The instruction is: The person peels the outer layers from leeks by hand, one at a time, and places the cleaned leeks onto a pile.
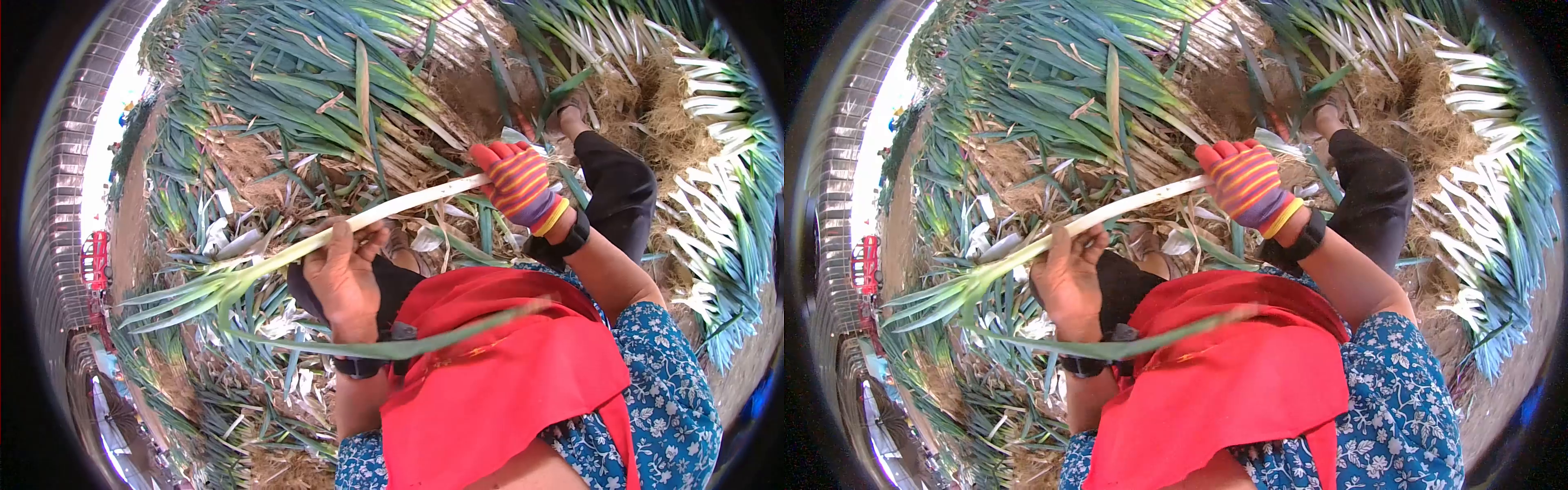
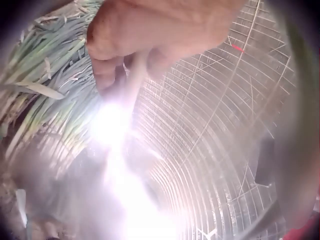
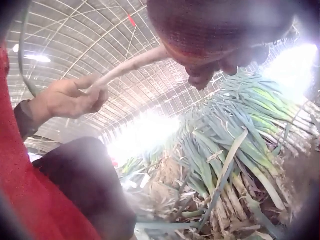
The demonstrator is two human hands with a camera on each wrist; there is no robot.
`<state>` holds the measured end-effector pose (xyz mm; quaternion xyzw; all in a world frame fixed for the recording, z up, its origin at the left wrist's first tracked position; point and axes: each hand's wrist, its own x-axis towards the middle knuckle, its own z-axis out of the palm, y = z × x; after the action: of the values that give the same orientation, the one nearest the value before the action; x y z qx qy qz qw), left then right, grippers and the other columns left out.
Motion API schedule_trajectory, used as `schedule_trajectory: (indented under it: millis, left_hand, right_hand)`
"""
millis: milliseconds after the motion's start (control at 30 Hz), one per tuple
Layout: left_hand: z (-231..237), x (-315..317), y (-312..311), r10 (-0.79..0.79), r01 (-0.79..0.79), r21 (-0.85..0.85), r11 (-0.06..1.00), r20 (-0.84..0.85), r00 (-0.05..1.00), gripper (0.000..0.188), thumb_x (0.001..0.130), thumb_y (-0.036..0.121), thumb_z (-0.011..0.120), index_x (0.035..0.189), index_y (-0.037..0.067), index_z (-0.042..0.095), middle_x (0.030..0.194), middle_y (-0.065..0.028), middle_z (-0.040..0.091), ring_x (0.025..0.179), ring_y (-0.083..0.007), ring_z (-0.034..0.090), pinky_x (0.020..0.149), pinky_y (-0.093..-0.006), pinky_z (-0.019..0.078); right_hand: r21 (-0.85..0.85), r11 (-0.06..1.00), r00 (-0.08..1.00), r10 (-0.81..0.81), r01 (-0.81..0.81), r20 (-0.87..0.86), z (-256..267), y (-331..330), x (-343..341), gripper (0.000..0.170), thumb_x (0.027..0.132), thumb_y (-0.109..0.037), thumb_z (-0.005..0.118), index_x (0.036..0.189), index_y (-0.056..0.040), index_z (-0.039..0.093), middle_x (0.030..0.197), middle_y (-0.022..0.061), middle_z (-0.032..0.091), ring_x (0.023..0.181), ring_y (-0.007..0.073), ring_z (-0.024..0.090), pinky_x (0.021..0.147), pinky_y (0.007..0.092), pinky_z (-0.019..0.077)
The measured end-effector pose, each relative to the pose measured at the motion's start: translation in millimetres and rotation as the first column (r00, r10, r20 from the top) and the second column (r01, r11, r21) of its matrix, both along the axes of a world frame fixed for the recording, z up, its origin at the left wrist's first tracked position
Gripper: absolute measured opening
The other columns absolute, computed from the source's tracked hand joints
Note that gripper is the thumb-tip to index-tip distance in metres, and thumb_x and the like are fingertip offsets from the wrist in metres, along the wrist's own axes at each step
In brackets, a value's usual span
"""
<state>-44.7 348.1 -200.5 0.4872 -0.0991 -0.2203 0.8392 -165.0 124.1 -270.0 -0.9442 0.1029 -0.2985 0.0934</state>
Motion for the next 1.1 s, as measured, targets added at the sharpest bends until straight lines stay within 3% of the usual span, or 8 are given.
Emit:
schedule_trajectory:
  millis: [133,233,400,500,633,867,967,1100]
  left_hand:
    - [-3.2,0.4,-1.7,-0.001,0.001,0.008,1.0,-0.023,1.0,0.011,0.085,0.003,0.059,0.094,-0.002,0.058,0.088,-0.0132,0.062,0.078,-0.027,0.064,0.069,-0.0394,0.0572]
    - [-3.0,2.2,1.5,-0.078,0.078,-0.009,0.997,0.063,0.995,0.014,0.084,0.003,0.059,0.097,-0.002,0.057,0.091,-0.0148,0.062,0.083,-0.0279,0.064,0.073,-0.0408,0.0565]
    - [2.7,-2.6,-3.1,-0.168,0.168,0.013,0.986,0.169,0.971,0.017,0.085,0.005,0.058,0.101,-0.001,0.058,0.097,-0.0168,0.062,0.091,-0.0276,0.062,0.078,-0.0422,0.0553]
    - [2.2,-0.9,-0.9,-0.113,0.115,-0.055,0.992,0.038,0.993,0.02,0.089,0.015,0.056,0.101,-0.001,0.057,0.097,-0.0171,0.061,0.094,-0.0275,0.06,0.082,-0.0429,0.053]
    - [-7.2,13.2,13.4,0.069,-0.076,-0.048,0.996,-0.145,0.987,0.035,0.09,0.034,0.054,0.098,-0.001,0.054,0.095,-0.0168,0.06,0.092,-0.0291,0.059,0.08,-0.0462,0.0518]
    - [-0.8,31.4,36.9,0.144,-0.16,-0.096,0.982,-0.155,0.977,0.032,0.09,0.029,0.054,0.104,0.0,0.051,0.1,-0.0146,0.059,0.098,-0.0291,0.056,0.086,-0.0432,0.0498]
    - [5.3,32.8,36.2,0.135,-0.138,-0.057,0.989,-0.054,0.989,0.03,0.09,0.026,0.055,0.104,-0.001,0.053,0.098,-0.0146,0.06,0.095,-0.0281,0.058,0.082,-0.0423,0.0513]
    - [9.6,28.8,32.9,0.161,-0.161,-0.002,0.987,0.033,0.986,0.024,0.089,0.02,0.055,0.102,0.0,0.055,0.092,-0.0144,0.062,0.085,-0.0274,0.062,0.074,-0.0413,0.054]
  right_hand:
    - [0.114,0.993,1.0,0.021,-0.021,0.0,5.1,7.6,-3.0,0.053,0.068,-0.029,0.068,0.116,-0.0115,0.053,0.094,0.0098,0.058,0.084,0.0292,0.058,0.072,0.0396,0.0445]
    - [0.447,0.874,0.972,0.232,-0.189,-0.041,21.7,21.6,-4.9,0.055,0.071,-0.029,0.073,0.116,-0.0058,0.052,0.096,0.013,0.058,0.084,0.0339,0.057,0.069,0.0379,0.046]
    - [0.366,0.892,0.962,0.27,-0.266,0.041,23.7,29.0,2.4,0.038,0.073,-0.035,0.068,0.099,-0.009,0.058,0.083,0.0104,0.058,0.074,0.0307,0.058,0.062,0.037,0.0454]
    - [0.078,0.961,0.959,0.254,-0.265,0.125,21.6,28.9,6.8,0.027,0.073,-0.03,0.066,0.088,-0.0102,0.056,0.078,0.0075,0.056,0.069,0.0275,0.056,0.058,0.0358,0.0434]
    - [0.072,0.973,0.972,0.21,-0.218,0.105,3.0,20.4,-1.2,0.032,0.071,-0.03,0.067,0.093,-0.0092,0.056,0.084,0.0096,0.058,0.073,0.0303,0.057,0.061,0.0391,0.0443]
    - [0.284,0.909,0.951,0.272,-0.304,0.147,-42.0,5.9,-17.7,0.036,0.067,-0.011,0.075,0.099,-0.0024,0.061,0.084,0.0169,0.062,0.076,0.0344,0.06,0.064,0.0381,0.0479]
    - [0.682,0.69,0.92,0.386,-0.244,-0.061,-47.3,6.9,-17.1,0.042,0.073,-0.014,0.075,0.109,-0.0007,0.06,0.087,0.0174,0.064,0.084,0.027,0.063,0.073,0.0324,0.0484]
    - [0.871,0.48,0.846,0.503,-0.105,-0.175,-10.6,24.1,-3.8,0.043,0.078,-0.015,0.071,0.115,0.0006,0.056,0.092,0.0097,0.066,0.082,0.0133,0.06,0.074,0.0285,0.0475]
